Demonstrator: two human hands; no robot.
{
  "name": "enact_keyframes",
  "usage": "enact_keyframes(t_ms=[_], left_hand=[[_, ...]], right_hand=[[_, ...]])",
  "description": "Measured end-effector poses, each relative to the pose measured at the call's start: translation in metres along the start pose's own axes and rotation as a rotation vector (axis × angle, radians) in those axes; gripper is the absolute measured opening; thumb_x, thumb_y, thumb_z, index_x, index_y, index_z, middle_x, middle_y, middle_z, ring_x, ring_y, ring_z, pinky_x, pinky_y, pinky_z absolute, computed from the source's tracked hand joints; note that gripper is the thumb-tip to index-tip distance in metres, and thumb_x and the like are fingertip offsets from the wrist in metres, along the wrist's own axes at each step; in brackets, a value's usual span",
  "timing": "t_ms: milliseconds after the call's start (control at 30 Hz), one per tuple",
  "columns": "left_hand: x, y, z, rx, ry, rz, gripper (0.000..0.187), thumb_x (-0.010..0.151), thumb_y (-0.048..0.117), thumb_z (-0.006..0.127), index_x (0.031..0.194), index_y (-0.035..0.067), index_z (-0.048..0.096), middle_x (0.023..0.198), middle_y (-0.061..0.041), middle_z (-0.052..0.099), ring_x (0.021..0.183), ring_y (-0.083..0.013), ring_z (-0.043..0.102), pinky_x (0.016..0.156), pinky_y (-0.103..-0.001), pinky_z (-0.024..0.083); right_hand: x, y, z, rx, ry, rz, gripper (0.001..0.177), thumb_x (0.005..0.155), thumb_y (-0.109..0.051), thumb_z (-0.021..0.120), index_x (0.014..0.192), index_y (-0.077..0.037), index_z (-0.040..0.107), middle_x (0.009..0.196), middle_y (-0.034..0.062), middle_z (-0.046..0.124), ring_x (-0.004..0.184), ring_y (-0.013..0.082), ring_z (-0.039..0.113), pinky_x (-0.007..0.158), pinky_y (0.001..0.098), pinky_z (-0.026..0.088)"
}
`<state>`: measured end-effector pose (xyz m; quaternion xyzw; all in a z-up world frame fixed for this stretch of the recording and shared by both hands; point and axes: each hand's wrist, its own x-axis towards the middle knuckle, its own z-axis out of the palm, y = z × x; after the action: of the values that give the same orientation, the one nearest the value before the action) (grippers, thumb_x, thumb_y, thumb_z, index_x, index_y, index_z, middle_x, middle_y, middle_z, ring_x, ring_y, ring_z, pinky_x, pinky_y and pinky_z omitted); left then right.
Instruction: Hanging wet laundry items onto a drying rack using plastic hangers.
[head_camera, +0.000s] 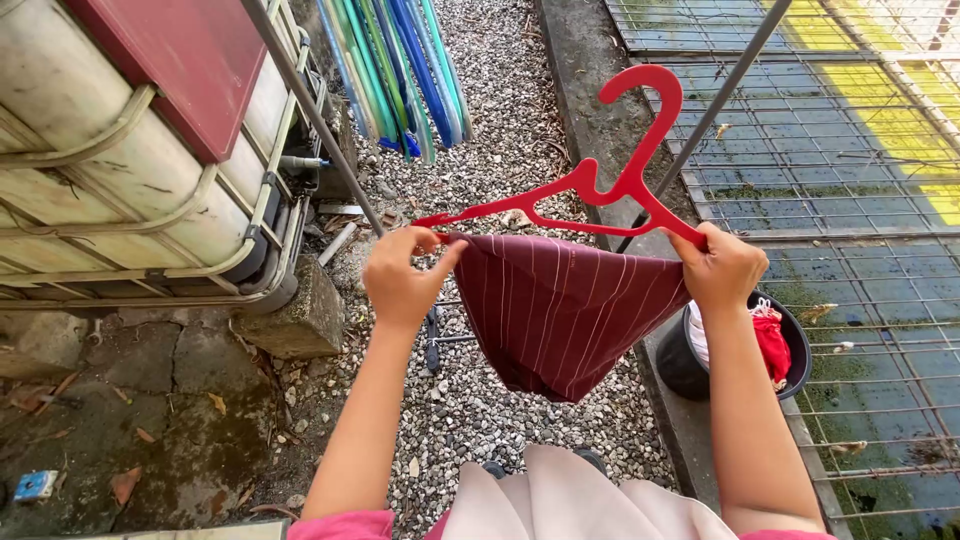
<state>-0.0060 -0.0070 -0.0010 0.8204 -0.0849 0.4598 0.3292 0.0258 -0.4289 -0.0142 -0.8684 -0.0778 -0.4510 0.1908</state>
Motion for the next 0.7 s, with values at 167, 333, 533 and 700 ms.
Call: enact_keyframes(t_ms=[167, 333, 533, 700], left_hand=[[0.002, 0.011, 0.011, 0.08, -0.011, -0.143, 0.018, 0.078, 0.035, 0.088, 0.086, 0.025, 0.075, 0.075, 0.008, 0.074, 0.069, -0.0143, 0.071, 0.067, -0.03, 0.054], [0.005, 0.012, 0.012, -0.214, -0.186, -0.542, 0.01, 0.088, 0.026, 0.08, 0.092, 0.017, 0.078, 0.074, 0.0, 0.075, 0.07, -0.0164, 0.072, 0.07, -0.031, 0.055], [-0.004, -0.01, 0.029, -0.377, -0.236, -0.717, 0.015, 0.096, 0.029, 0.07, 0.096, 0.015, 0.075, 0.07, 0.0, 0.07, 0.067, -0.0142, 0.063, 0.071, -0.032, 0.051], [0.014, 0.016, 0.007, -0.143, -0.315, -0.605, 0.03, 0.085, 0.037, 0.077, 0.097, 0.017, 0.059, 0.064, 0.0, 0.066, 0.064, -0.0232, 0.066, 0.07, -0.038, 0.052]], right_hand=[[-0.007, -0.01, 0.003, -0.02, 0.01, 0.03, 0.056, 0.099, -0.054, 0.088, 0.069, -0.017, 0.059, 0.056, 0.0092, 0.051, 0.061, 0.0355, 0.062, 0.06, 0.0322, 0.045], [-0.013, -0.014, -0.003, -0.054, -0.007, 0.032, 0.054, 0.099, -0.051, 0.087, 0.069, -0.016, 0.059, 0.057, 0.0119, 0.052, 0.062, 0.0366, 0.063, 0.058, 0.0342, 0.046], [-0.018, -0.005, -0.003, -0.115, -0.028, 0.026, 0.056, 0.099, -0.055, 0.086, 0.069, -0.017, 0.059, 0.056, 0.0088, 0.052, 0.061, 0.0332, 0.064, 0.059, 0.0323, 0.045], [-0.021, -0.009, -0.005, -0.076, -0.03, 0.054, 0.051, 0.098, -0.051, 0.087, 0.07, -0.017, 0.062, 0.058, 0.0108, 0.054, 0.064, 0.0356, 0.065, 0.059, 0.0358, 0.047]])
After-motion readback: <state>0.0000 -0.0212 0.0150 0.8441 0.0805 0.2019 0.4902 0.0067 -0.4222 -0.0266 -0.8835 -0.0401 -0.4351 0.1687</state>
